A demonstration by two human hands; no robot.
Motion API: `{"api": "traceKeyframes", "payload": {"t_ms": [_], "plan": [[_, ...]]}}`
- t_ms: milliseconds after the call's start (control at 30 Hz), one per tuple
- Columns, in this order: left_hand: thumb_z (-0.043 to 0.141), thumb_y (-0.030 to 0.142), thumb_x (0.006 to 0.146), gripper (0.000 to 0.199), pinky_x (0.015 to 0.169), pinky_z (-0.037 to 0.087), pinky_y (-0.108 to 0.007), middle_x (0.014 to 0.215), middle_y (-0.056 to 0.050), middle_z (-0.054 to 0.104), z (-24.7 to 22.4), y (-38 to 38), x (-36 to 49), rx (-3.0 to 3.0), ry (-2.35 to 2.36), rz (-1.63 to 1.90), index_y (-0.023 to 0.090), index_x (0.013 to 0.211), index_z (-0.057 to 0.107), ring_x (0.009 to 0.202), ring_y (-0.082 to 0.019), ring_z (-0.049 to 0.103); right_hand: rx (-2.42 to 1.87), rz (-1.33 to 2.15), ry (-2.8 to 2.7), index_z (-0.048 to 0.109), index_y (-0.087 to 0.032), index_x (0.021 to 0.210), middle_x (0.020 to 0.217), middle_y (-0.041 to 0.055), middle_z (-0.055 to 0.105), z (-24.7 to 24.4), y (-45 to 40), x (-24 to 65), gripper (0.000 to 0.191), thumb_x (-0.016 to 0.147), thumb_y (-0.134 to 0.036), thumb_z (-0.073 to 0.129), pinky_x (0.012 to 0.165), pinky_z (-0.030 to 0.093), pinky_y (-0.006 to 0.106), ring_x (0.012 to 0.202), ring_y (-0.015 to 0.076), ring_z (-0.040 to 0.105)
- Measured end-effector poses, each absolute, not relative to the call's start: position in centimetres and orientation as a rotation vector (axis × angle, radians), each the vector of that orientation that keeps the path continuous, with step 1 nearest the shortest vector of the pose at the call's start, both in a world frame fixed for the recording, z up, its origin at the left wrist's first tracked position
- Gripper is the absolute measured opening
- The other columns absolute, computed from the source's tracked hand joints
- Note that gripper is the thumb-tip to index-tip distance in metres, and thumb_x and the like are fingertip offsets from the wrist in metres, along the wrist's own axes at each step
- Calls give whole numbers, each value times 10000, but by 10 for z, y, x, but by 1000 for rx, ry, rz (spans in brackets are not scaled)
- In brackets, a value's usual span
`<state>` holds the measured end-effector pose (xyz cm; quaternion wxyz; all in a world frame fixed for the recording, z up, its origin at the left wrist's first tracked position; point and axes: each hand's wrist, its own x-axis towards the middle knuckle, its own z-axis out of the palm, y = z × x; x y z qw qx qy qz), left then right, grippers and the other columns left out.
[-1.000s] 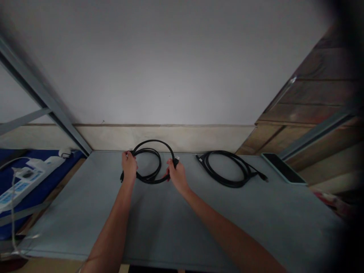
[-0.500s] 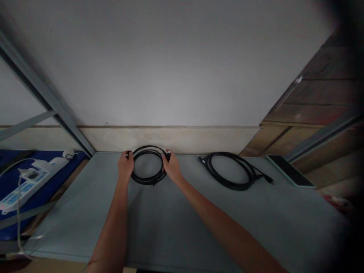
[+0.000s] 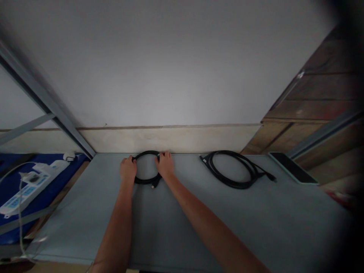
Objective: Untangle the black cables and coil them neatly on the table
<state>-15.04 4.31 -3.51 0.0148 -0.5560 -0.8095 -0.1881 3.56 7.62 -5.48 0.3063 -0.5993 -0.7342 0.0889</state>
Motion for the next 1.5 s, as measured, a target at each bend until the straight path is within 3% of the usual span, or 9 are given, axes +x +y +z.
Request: {"api": "traceKeyframes", "payload": {"t_ms": [167,333,667,933,1100,1300,1500], "plan": [[540,318,895,295,869,472,-384,1019,-176,721,-34,43,-160,-1717,-2543,-808,143,1052,718,1001,-310,659,-1572,208,-1954,697,-125,1114,1096,182,597,-60,81,38,356,993,-338,440,991,379,417,1069,284,512],[472,391,936,360,829,475,-355,1005,-153,745,-32,39,-175,-1691,-2572,-917,157,955,745,950,-283,684,-1445,325,-1876,573,-80,1343,1207,196,595,-65,85,51,528,1002,-454,424,1047,371,389,1164,276,524],[398,370,947,384,794,472,-356,949,-138,738,-36,37,-180,-1576,-2631,-1042,158,941,718,915,-275,675,-1336,648,-1738,567,-152,1364,1353,139,593,-66,85,83,433,972,-261,419,1083,388,366,1260,211,537],[466,394,915,325,796,511,-437,884,-114,719,-38,38,-187,-1563,-2528,-1107,171,961,698,883,-317,675,-1375,678,-1515,621,-174,1207,1176,99,661,-65,78,86,307,935,-220,485,944,487,319,1083,195,618],[436,336,940,351,956,477,-456,1029,-161,693,-10,27,-124,-1585,-2109,-1226,139,1097,680,1048,-317,625,-1378,634,-1425,635,-199,1075,1105,79,646,-56,71,87,232,907,-171,477,912,497,321,1029,196,612],[544,250,910,292,958,492,-406,1107,-116,664,-11,-10,-4,-2303,-1600,-1536,216,1188,628,1039,-259,622,-1320,350,-1384,605,-204,1060,1115,91,602,-45,58,94,265,900,-126,409,981,449,333,1099,201,549],[500,205,942,292,863,539,-313,1047,-73,679,-31,-28,26,-2791,-1384,-1506,218,1211,616,927,-182,661,-1456,39,-1606,668,-172,1001,1077,107,631,-5,69,241,234,865,-130,483,995,402,392,1085,234,541]]}}
